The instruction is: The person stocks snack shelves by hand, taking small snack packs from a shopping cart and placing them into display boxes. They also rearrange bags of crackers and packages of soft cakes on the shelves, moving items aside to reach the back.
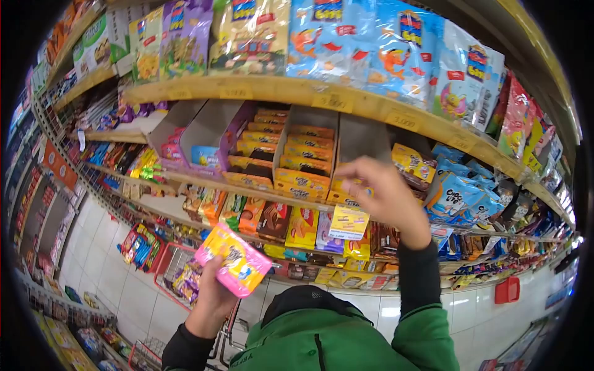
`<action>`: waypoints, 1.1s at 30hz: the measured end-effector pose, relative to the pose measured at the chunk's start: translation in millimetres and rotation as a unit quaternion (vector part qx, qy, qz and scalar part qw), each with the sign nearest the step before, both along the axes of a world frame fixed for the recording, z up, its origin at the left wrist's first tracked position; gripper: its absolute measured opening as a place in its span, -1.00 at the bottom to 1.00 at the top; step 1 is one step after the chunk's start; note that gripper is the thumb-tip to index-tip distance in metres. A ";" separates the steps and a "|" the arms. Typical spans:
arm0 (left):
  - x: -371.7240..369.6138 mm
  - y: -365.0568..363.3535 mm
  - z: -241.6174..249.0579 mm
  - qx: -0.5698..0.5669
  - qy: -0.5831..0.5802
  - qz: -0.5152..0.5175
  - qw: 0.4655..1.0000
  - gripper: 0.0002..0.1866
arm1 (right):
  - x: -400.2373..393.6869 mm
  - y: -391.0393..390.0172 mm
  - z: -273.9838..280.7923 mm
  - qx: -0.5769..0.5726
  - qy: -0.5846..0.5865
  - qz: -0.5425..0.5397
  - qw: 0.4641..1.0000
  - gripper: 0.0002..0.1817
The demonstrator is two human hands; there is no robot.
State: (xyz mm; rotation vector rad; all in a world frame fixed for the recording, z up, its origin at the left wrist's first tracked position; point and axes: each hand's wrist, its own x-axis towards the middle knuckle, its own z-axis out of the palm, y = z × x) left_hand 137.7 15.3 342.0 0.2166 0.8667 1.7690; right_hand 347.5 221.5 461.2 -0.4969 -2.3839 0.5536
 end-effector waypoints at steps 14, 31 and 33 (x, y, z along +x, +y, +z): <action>-1.9 -10.5 -11.0 0.022 0.144 0.019 0.989 -0.44 | -70.8 -112.9 -123.1 -0.384 -0.011 0.142 0.912 -0.65; -28.9 -24.8 -5.0 0.071 0.106 0.081 0.989 -0.46 | 12.1 -53.1 -37.5 0.029 0.172 -0.165 0.971 -0.62; -30.5 -28.1 -1.8 0.063 0.120 0.104 0.985 -0.46 | 19.3 -25.8 -22.8 0.101 0.197 -0.197 0.955 -0.56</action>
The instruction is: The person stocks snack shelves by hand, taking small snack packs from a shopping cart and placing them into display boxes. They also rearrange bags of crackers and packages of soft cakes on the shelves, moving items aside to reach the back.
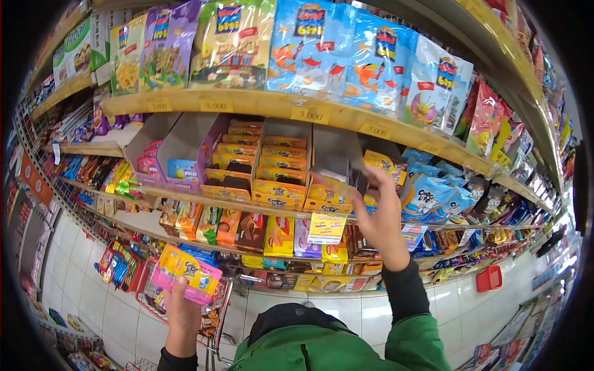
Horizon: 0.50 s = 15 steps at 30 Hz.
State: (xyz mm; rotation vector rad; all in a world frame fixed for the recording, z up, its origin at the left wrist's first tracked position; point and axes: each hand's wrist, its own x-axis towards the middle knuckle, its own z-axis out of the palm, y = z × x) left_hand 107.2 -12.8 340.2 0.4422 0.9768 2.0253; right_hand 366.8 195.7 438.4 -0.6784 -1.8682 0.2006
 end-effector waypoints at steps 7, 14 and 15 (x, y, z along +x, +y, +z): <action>5.5 -18.9 18.1 0.000 0.035 0.059 0.998 -0.48 | 0.7 84.4 7.8 0.146 -0.159 -0.163 0.963 -0.51; 1.2 -29.5 5.1 -0.009 0.061 0.099 0.993 -0.49 | -19.7 134.5 20.5 0.143 -0.370 -0.221 0.891 -0.62; 2.1 -28.4 5.6 -0.008 0.058 0.105 0.993 -0.49 | -25.5 137.6 20.6 0.127 -0.412 -0.220 0.875 -0.64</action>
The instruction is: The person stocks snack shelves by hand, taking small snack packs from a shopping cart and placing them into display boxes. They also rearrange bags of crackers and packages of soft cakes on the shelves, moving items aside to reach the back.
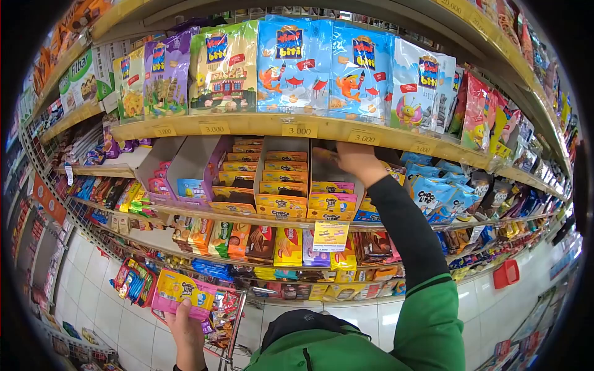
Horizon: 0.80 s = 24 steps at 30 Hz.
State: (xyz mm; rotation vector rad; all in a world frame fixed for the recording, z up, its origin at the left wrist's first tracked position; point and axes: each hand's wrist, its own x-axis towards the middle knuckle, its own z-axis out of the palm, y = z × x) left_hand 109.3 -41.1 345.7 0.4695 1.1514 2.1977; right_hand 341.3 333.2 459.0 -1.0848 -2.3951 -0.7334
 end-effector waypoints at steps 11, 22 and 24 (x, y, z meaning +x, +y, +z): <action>-7.2 7.8 -10.2 -0.013 0.024 0.038 0.999 -0.48 | -3.0 12.2 -19.4 -0.235 -0.132 0.039 0.962 -0.66; -13.6 11.3 -14.1 -0.046 0.014 0.057 0.997 -0.50 | -1.0 13.3 -17.7 -0.286 -0.136 0.034 0.948 -0.69; -16.5 11.5 -17.9 -0.045 0.017 0.055 0.997 -0.51 | -2.2 12.1 -14.7 -0.296 -0.139 0.026 0.945 -0.69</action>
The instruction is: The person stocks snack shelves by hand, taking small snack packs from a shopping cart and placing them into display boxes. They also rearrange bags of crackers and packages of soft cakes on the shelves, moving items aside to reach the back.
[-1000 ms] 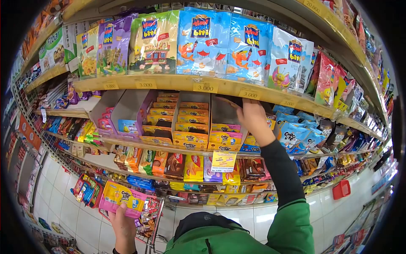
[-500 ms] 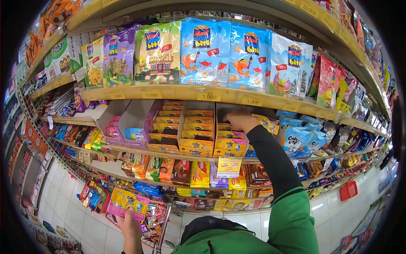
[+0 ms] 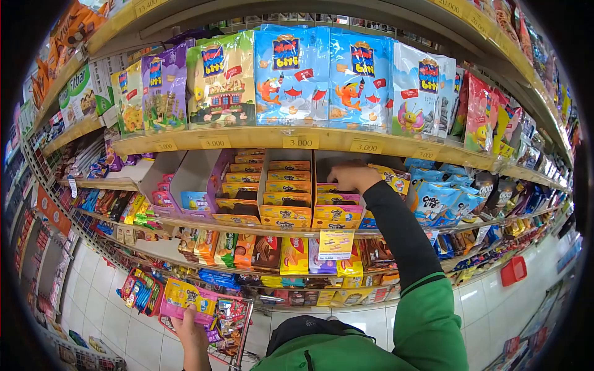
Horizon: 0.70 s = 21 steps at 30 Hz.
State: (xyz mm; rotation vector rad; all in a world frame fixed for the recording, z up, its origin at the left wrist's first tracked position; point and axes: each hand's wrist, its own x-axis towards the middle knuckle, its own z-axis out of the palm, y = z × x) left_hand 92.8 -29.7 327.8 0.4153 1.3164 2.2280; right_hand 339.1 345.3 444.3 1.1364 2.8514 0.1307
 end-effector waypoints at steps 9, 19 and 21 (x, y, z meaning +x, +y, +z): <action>-4.5 -1.6 -1.7 0.012 0.017 0.010 1.000 -0.51 | 5.0 -7.1 -3.3 0.045 0.071 0.032 0.996 -0.65; -22.2 -5.6 -12.6 -0.034 0.045 0.042 0.998 -0.57 | 25.8 -55.8 10.0 0.101 0.038 0.110 0.988 -0.83; -23.1 -7.7 -15.7 -0.028 0.112 0.065 0.991 -0.58 | 29.4 -47.4 10.0 0.110 0.066 0.120 0.985 -0.83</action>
